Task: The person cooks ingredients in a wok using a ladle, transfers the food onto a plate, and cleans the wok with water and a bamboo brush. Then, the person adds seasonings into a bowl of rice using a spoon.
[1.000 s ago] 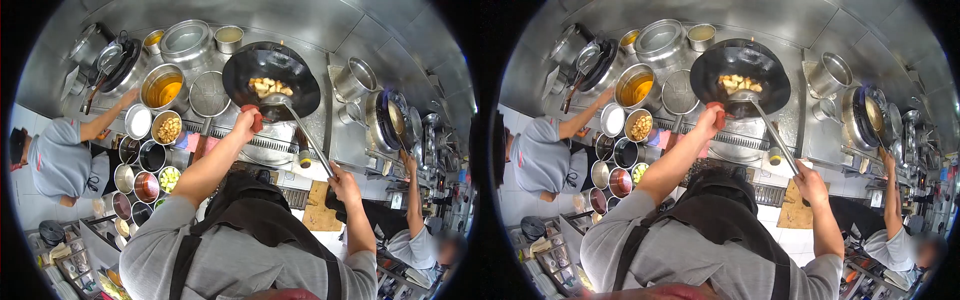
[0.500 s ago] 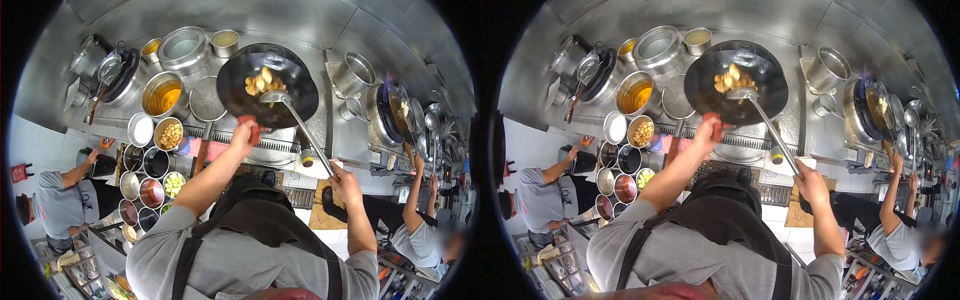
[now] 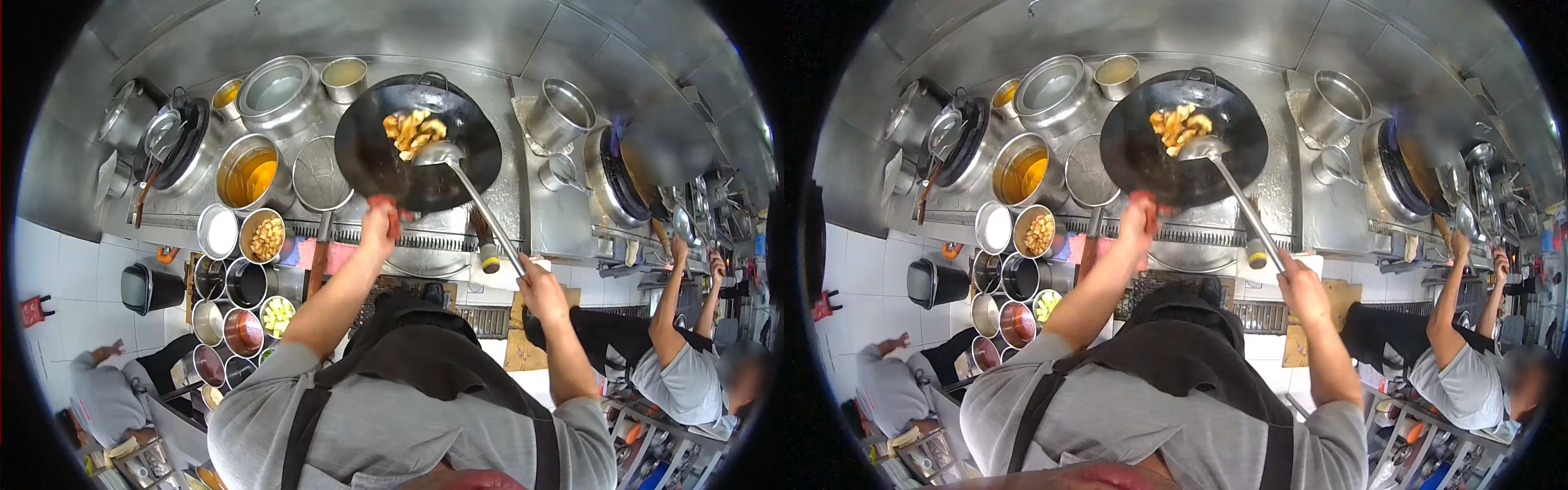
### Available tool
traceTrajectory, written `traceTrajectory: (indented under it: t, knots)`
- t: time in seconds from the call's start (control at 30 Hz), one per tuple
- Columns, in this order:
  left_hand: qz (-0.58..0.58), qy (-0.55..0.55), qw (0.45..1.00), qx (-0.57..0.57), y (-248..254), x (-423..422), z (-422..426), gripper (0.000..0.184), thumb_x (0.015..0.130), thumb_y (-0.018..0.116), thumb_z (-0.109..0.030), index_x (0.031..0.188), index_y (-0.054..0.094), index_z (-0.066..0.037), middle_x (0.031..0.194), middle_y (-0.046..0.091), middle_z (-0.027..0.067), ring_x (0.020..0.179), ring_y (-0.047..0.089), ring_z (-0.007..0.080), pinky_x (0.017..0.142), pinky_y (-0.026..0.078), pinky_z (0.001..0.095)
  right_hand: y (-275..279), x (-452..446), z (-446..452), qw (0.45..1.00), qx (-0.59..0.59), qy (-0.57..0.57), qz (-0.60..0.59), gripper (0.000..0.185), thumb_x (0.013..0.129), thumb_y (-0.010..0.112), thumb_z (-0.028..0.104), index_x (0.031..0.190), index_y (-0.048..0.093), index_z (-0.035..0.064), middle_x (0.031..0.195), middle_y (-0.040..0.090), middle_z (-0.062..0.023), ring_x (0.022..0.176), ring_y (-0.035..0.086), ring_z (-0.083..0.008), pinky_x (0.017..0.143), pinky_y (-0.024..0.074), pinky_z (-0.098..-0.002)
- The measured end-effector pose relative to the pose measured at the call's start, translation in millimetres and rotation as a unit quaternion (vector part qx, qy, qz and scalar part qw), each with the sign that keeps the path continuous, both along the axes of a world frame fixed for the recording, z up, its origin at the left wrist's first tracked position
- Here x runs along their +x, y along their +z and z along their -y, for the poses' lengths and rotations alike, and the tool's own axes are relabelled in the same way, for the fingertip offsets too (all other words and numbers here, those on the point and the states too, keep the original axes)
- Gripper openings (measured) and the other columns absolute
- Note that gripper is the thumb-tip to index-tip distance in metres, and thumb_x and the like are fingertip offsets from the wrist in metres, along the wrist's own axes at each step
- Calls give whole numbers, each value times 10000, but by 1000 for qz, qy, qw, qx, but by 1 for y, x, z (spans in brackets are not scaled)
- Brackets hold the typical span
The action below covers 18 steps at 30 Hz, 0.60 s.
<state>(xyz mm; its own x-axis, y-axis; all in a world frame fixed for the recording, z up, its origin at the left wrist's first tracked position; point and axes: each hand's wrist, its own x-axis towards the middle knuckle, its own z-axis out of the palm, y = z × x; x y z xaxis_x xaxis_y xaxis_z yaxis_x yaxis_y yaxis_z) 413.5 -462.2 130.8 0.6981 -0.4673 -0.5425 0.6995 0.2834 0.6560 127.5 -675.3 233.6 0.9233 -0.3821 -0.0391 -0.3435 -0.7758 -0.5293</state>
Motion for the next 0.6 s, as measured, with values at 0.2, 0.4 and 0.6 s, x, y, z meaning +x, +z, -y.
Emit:
traceTrajectory:
  t: [0.2, 0.4, 0.6]
  knots:
    - [9, -2, 1000, 11, -51, 51, 42, 94, 790, 537, -86, 882, 544, -102, 646, 540, 63, 440, 428, 155, 382, 329, 306, -13, 25, 29, 995, -80, -21, -57, 477, 818, 566, 75, 1287, 481, 64, 1013, 614, -236, 901, 601, -412, 796, 476, -498]
    - [107, -54, 993, 20, -67, 61, 50, 267, 870, 571, -219, 1115, 519, -126, 853, 683, 95, 469, 473, 88, 383, 320, 228, -104, 58, 20, 992, -57, -84, -72, 273, 707, 631, 132, 927, 606, -27, 809, 639, -203, 762, 640, -363, 681, 516, -442]
    - [35, -49, 998, 23, -63, 66, 51, 321, 767, 529, -56, 1084, 523, -110, 655, 569, 65, 381, 350, 114, 337, 279, 255, -56, 39, 1, 992, -24, -48, -116, 541, 857, 451, 104, 1384, 344, 37, 998, 603, -231, 850, 632, -377, 735, 518, -435]
